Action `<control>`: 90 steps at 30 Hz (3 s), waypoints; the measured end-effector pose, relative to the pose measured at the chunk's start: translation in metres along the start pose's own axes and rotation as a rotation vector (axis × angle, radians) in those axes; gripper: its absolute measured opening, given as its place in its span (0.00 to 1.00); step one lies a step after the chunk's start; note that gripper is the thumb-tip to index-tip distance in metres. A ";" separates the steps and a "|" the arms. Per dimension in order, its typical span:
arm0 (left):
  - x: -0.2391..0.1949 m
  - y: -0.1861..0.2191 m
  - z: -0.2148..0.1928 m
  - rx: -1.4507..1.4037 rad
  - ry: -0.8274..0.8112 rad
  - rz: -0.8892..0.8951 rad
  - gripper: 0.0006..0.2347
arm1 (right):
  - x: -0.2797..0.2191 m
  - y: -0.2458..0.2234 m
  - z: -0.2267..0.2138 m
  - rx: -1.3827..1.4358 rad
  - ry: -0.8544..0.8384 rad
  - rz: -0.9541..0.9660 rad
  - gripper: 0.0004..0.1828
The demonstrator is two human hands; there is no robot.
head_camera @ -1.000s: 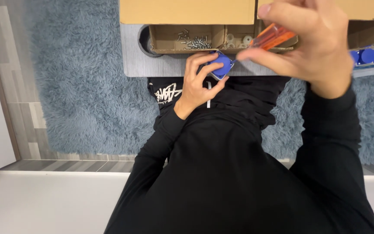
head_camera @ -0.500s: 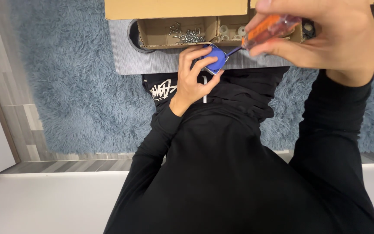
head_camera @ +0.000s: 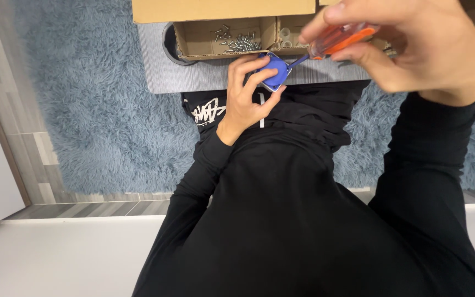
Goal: Assembling small plastic hardware components using a screwdriver and screws
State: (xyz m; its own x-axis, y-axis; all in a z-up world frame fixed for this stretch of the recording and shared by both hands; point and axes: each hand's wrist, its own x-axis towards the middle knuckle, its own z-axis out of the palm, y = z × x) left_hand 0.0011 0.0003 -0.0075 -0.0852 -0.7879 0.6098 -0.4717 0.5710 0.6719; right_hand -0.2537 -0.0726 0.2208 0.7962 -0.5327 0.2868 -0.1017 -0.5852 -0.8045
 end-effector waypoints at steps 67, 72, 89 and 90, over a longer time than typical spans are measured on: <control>-0.001 -0.003 -0.001 0.104 0.002 0.025 0.20 | 0.014 -0.002 0.010 -0.456 0.135 -0.161 0.24; -0.001 -0.002 -0.002 0.103 0.010 0.041 0.20 | 0.014 0.011 0.031 -0.572 0.286 -0.138 0.27; 0.000 -0.006 -0.002 0.094 0.015 0.064 0.19 | 0.017 -0.020 0.012 -0.175 0.100 0.006 0.32; 0.001 -0.006 -0.002 0.097 0.020 0.074 0.19 | 0.016 -0.020 0.009 -0.192 0.103 -0.026 0.31</control>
State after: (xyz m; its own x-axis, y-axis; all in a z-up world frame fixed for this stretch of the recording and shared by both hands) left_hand 0.0058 -0.0032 -0.0097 -0.1055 -0.7392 0.6652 -0.5477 0.6016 0.5816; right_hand -0.2330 -0.0640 0.2365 0.7357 -0.5700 0.3659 -0.2017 -0.7000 -0.6850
